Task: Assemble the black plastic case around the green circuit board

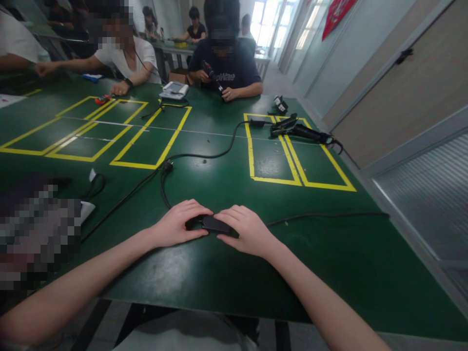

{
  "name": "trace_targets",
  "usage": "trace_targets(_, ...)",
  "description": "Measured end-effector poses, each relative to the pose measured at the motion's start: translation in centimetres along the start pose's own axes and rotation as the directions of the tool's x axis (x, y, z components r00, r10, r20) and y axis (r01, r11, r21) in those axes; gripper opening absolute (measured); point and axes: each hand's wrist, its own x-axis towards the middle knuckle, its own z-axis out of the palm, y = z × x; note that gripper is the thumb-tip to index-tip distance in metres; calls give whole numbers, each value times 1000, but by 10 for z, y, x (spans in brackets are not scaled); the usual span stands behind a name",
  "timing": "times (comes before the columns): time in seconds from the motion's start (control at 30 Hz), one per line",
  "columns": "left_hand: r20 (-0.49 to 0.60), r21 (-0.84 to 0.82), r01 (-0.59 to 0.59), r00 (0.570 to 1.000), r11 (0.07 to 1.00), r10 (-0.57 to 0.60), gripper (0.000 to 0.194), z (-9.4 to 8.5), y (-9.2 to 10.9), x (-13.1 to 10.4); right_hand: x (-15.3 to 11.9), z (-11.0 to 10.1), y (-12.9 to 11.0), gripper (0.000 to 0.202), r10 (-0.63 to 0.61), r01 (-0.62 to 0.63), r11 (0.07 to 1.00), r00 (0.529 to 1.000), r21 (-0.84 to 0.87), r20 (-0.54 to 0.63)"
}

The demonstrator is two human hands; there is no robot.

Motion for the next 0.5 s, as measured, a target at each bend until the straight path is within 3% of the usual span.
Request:
trace_targets(0.17, -2, 2, -10, 1000, 1000, 10, 33, 1, -2, 0, 9, 3, -3, 21, -35, 39, 992, 999, -116, 32)
trace_targets(0.3, -82, 27, -29, 996, 999, 31, 52, -2, -5, -2, 9, 7, -1, 18, -17, 14, 998, 998, -55, -55)
trace_targets(0.4, -220, 61, -47, 974, 997, 59, 55, -9, -10, -2, 4, 4, 14, 15, 103, -98, 994, 977, 38, -184)
trace_targets(0.5, -319, 87, -32, 946, 996, 58, 48, -14, -14, -3, -6, -11, 39, 19, 334, -306, 942, 875, 135, -351)
